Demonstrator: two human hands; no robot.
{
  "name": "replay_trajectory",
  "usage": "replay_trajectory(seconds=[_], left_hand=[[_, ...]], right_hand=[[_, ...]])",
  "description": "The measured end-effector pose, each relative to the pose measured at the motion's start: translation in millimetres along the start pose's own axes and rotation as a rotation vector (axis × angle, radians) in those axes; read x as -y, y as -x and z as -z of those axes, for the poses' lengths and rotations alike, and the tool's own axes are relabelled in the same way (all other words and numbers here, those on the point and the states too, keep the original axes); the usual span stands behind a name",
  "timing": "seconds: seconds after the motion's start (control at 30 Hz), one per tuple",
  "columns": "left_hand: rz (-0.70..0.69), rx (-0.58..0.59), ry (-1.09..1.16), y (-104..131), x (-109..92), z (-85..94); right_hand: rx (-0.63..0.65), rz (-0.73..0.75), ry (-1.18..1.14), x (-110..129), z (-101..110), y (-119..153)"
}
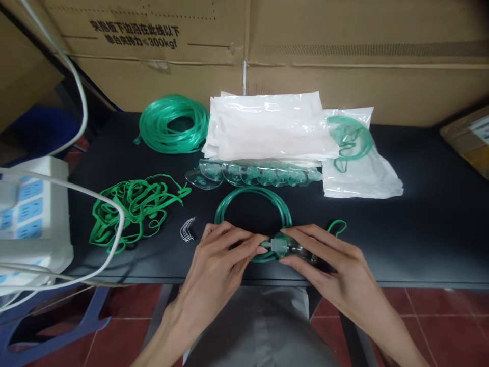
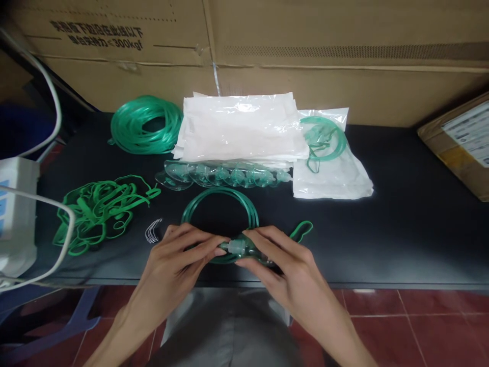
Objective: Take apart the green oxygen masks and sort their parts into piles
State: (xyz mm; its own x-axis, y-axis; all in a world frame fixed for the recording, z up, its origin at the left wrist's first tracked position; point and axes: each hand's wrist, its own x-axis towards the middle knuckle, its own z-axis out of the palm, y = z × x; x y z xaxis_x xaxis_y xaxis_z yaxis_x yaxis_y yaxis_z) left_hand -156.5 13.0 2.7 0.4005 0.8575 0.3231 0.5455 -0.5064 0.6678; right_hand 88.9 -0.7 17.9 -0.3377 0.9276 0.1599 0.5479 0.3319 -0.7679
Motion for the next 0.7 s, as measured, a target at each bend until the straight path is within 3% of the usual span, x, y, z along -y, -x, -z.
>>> replay_trajectory(seconds=[0.33, 0.47, 0.7], left_hand=[[-0.012, 0.007, -0.086, -5.3, 1.9, -2.6], [0.038, -0.032, -0.033, -7.9, 0.1, -2.4], [-0.001, -0.041, -0.141, -8.1, -5.0, -0.3]], right_hand=[[0.066, -0.287, -0.197, 1.4, -0.7, -15.3], [0.068, -0.341, -0.244, 1.8, 1.1, -16.3], [0.099, -0.368, -0.257, 6.4, 3.1, -17.1]])
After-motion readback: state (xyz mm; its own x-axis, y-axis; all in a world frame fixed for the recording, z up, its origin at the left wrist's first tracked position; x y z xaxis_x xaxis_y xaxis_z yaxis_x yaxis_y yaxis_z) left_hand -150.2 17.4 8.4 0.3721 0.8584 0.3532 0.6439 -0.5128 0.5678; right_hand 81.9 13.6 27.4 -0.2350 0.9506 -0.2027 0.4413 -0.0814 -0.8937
